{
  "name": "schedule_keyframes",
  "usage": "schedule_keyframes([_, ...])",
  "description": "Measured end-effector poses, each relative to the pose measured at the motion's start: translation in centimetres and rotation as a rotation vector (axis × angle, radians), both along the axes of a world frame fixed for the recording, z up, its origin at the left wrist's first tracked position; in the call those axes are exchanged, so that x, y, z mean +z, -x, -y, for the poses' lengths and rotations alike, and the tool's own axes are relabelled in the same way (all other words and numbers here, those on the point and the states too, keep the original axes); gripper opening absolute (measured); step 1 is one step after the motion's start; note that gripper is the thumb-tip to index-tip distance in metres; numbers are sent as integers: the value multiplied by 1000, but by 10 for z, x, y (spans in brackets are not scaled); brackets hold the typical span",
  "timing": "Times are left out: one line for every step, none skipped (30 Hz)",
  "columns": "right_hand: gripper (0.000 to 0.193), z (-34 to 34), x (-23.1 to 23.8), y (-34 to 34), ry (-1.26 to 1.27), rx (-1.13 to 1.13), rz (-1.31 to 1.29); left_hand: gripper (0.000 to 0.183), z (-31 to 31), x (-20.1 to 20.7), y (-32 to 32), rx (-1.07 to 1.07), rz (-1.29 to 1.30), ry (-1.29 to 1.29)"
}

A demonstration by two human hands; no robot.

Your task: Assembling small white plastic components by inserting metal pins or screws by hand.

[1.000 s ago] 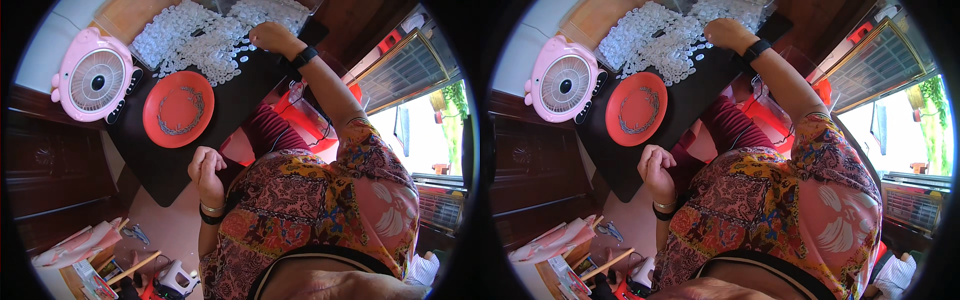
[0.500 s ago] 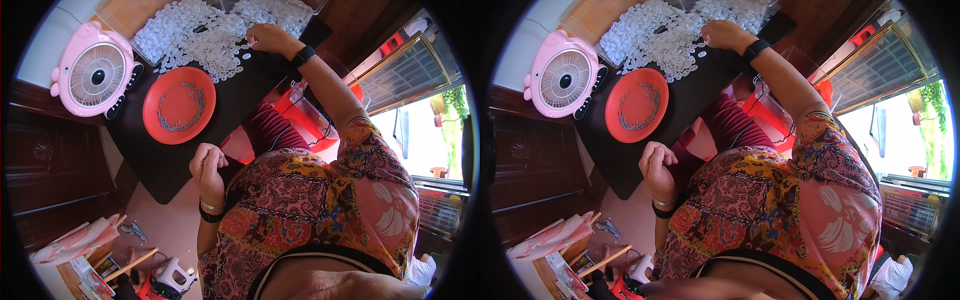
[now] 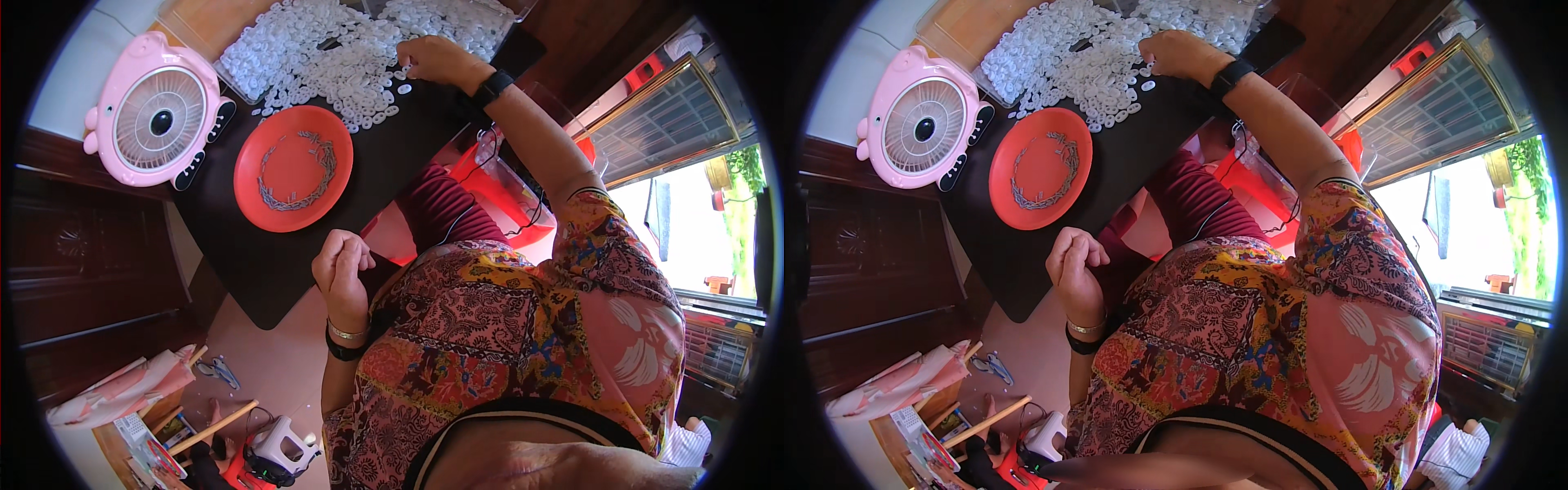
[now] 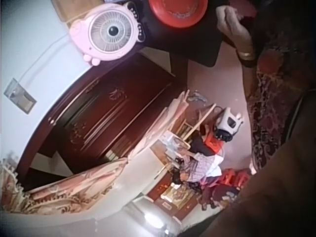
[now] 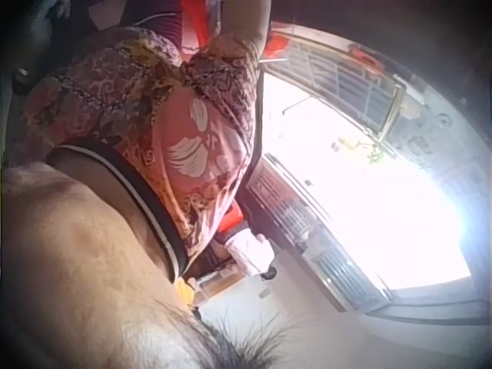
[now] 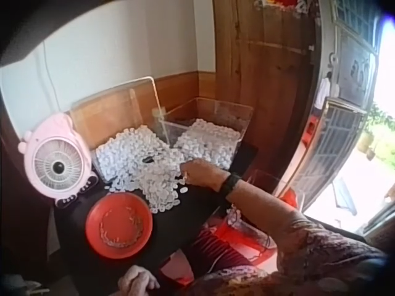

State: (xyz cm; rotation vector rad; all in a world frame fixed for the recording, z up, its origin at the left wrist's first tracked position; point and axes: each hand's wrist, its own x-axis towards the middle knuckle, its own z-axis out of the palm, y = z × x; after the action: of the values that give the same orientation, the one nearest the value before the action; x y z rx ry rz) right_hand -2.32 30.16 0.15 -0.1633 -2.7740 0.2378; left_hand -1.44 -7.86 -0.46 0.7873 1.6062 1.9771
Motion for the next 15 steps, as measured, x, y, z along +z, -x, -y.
schedule_keyframes([18,1,0,1,1,0,-1,19,0,0,0,0,-1,1])
schedule_keyframes([17,1,0,2,5,-11,11,19,0,-1,0,-4,-6,2])
schedule_keyframes([16,2,0,3,10,-22,23,19,0,-1,0,-7,-12,3])
schedule_keyframes([16,2,0,3,11,-22,23,19,-1,-1,0,-7,-11,4])
schedule_keyframes([15,4,0,3,38,-11,-29,19,0,-2,0,-9,-11,4])
schedule_keyframes([15,5,-1,3,65,0,-81,19,0,-2,0,-12,-10,5])
schedule_keyframes([15,6,0,4,66,0,-81,19,0,-3,1,-11,-10,6])
schedule_keyframes([15,8,2,5,73,-10,-79,19,0,-4,1,-10,-9,6])
schedule_keyframes([16,9,2,6,80,-20,-78,19,0,-4,1,-10,-8,6])
schedule_keyframes([16,10,2,7,81,-20,-78,19,0,-3,1,-10,-8,7])
schedule_keyframes([16,10,3,8,66,-9,-101,19,0,-2,0,-12,-7,15])
schedule_keyframes([16,11,3,9,51,3,-123,19,0,-2,0,-15,-7,23])
schedule_keyframes([16,12,3,9,52,3,-124,19,0,-2,0,-15,-7,23])
schedule_keyframes([15,15,6,10,82,10,-132,19,0,-3,1,-17,-6,23])
schedule_keyframes([15,19,9,10,112,17,-141,19,0,-4,1,-20,-4,22])
